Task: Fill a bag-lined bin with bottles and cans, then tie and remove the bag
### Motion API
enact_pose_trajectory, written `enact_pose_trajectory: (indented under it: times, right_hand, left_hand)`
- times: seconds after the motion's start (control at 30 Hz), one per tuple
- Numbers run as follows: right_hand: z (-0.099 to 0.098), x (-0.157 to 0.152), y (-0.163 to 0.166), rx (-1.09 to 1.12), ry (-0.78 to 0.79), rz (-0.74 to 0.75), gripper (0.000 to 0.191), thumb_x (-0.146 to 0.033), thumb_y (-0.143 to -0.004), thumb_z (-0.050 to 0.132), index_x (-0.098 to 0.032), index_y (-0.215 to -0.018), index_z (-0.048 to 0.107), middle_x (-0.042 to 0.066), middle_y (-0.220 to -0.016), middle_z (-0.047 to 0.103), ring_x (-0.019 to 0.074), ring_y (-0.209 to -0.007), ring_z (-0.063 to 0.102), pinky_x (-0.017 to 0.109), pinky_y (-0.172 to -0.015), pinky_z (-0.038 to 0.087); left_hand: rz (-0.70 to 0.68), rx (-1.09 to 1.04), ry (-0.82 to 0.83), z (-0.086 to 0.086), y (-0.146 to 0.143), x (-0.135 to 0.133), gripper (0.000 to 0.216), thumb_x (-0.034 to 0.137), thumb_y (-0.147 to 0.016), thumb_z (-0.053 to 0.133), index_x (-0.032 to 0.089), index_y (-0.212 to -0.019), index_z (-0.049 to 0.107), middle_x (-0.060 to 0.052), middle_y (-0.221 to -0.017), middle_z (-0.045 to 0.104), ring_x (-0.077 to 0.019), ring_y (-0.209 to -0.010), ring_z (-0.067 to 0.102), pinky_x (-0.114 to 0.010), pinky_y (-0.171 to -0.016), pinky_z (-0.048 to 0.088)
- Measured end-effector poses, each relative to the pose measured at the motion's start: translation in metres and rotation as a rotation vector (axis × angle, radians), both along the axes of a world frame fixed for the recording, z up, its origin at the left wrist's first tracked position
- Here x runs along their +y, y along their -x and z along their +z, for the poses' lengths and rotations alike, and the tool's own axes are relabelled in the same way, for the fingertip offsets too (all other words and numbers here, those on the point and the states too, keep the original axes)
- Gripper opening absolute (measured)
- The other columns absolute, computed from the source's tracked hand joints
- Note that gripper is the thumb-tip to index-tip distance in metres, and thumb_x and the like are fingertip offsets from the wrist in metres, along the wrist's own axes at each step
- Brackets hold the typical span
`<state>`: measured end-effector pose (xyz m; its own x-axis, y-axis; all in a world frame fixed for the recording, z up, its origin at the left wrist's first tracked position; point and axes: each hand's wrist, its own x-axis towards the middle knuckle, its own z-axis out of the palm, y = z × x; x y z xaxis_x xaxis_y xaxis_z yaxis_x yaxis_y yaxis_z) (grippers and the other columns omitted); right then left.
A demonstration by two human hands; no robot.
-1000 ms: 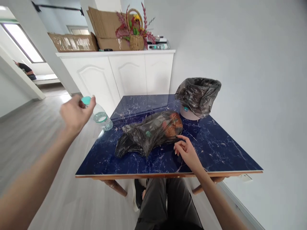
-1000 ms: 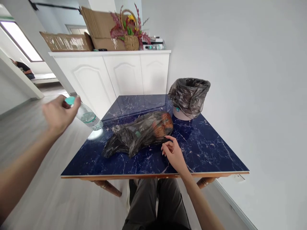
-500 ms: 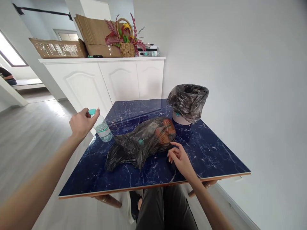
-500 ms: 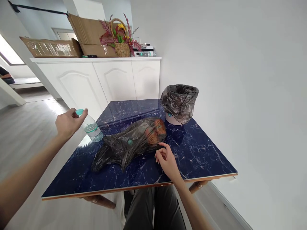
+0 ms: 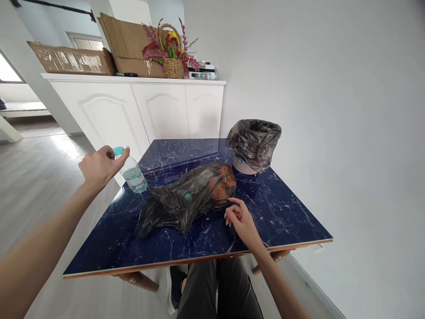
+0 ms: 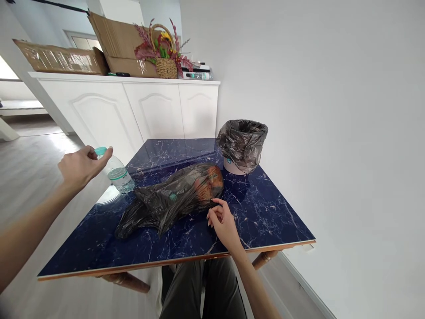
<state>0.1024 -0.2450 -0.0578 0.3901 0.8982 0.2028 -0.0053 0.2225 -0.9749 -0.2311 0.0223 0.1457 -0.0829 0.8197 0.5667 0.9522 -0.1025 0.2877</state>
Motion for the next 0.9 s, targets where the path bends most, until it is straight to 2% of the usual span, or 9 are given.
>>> enact_pose_trajectory:
  times: [0.17, 0.3, 0.37, 0.47, 0.5, 0.57, 0.7, 0.8, 0.9]
  right_hand:
    - [0.001, -0.003, -0.001, -0.021, -0.002, 0.022, 0.043, -0.052, -0.101, 0.067, -0.027, -0.132, 0.051, -0.004, -0.082, 0.066, 0.0162, -0.065, 0.062, 0.032, -0.065, 0.052]
    - [0.0, -0.004, -0.002, -0.018, -0.002, 0.016, 0.044, -0.052, -0.102, 0.067, -0.026, -0.133, 0.051, -0.004, -0.082, 0.066, 0.0162, -0.066, 0.062, 0.032, -0.066, 0.053]
    - [-0.001, -0.004, -0.002, -0.012, -0.009, 0.007, 0.044, -0.052, -0.101, 0.068, -0.025, -0.132, 0.052, -0.004, -0.082, 0.066, 0.0162, -0.065, 0.062, 0.032, -0.066, 0.053]
    - [-0.002, -0.003, -0.002, -0.011, -0.016, 0.005, 0.045, -0.054, -0.1, 0.069, -0.025, -0.131, 0.053, -0.004, -0.081, 0.067, 0.0164, -0.064, 0.063, 0.032, -0.065, 0.052]
    - [-0.002, -0.003, -0.002, -0.014, -0.016, 0.006, 0.046, -0.054, -0.1, 0.069, -0.025, -0.131, 0.053, -0.004, -0.081, 0.067, 0.0165, -0.064, 0.063, 0.032, -0.065, 0.052]
    - [-0.003, -0.003, -0.002, -0.017, -0.015, 0.006, 0.046, -0.054, -0.099, 0.07, -0.026, -0.131, 0.053, -0.004, -0.081, 0.067, 0.0164, -0.064, 0.062, 0.032, -0.064, 0.052]
    - [-0.002, -0.003, -0.003, -0.01, -0.013, 0.001, 0.047, -0.056, -0.097, 0.071, -0.026, -0.129, 0.053, -0.004, -0.08, 0.067, 0.0164, -0.063, 0.062, 0.031, -0.061, 0.051]
    - [-0.002, -0.003, -0.003, -0.01, -0.012, -0.008, 0.047, -0.057, -0.097, 0.071, -0.026, -0.127, 0.054, -0.003, -0.079, 0.067, 0.0168, -0.062, 0.062, 0.031, -0.06, 0.05]
    - [-0.001, -0.003, -0.002, -0.011, -0.013, -0.013, 0.046, -0.057, -0.096, 0.071, -0.026, -0.126, 0.055, -0.003, -0.079, 0.067, 0.0168, -0.062, 0.062, 0.031, -0.06, 0.05]
  left_hand:
    - [-0.02, -0.035, 0.015, -0.002, 0.008, -0.012, 0.047, 0.065, -0.085, 0.066, 0.022, -0.075, 0.051, 0.002, -0.066, 0.054, -0.0147, -0.063, 0.039, -0.029, -0.067, 0.028]
    - [-0.124, -0.018, -0.087, -0.026, 0.02, -0.037, 0.036, 0.054, -0.096, 0.053, 0.022, -0.08, 0.05, 0.001, -0.072, 0.057, -0.0153, -0.066, 0.049, -0.028, -0.069, 0.032]
    - [-0.299, 0.104, -0.017, -0.047, 0.022, -0.056, 0.036, 0.048, -0.101, 0.043, 0.022, -0.077, 0.052, 0.0, -0.068, 0.057, -0.0171, -0.063, 0.052, -0.03, -0.067, 0.033]
    - [-0.692, 0.297, 0.209, -0.08, 0.015, -0.086, 0.037, 0.05, -0.096, 0.056, 0.024, -0.07, 0.059, 0.0, -0.068, 0.064, -0.019, -0.068, 0.06, -0.03, -0.071, 0.042]
    - [-0.882, 0.382, 0.274, -0.09, 0.01, -0.094, 0.032, 0.046, -0.099, 0.055, 0.025, -0.076, 0.065, -0.002, -0.077, 0.069, -0.0213, -0.079, 0.065, -0.032, -0.08, 0.045]
    - [-1.076, 0.456, 0.285, -0.107, -0.005, -0.106, 0.027, 0.034, -0.105, 0.046, 0.026, -0.1, 0.072, -0.007, -0.103, 0.076, -0.0254, -0.101, 0.068, -0.037, -0.096, 0.048]
    - [-0.976, 0.456, 0.176, -0.128, -0.039, -0.111, 0.029, 0.017, -0.101, 0.04, 0.019, -0.115, 0.065, -0.019, -0.127, 0.067, -0.0341, -0.126, 0.061, -0.048, -0.109, 0.048]
    - [-0.884, 0.438, 0.166, -0.131, -0.064, -0.109, 0.024, 0.022, -0.1, 0.047, 0.015, -0.117, 0.062, -0.024, -0.126, 0.063, -0.0397, -0.122, 0.06, -0.053, -0.101, 0.052]
    - [-0.856, 0.406, 0.154, -0.131, -0.087, -0.11, 0.037, 0.027, -0.097, 0.058, 0.013, -0.132, 0.056, -0.026, -0.131, 0.061, -0.0417, -0.122, 0.061, -0.054, -0.1, 0.053]
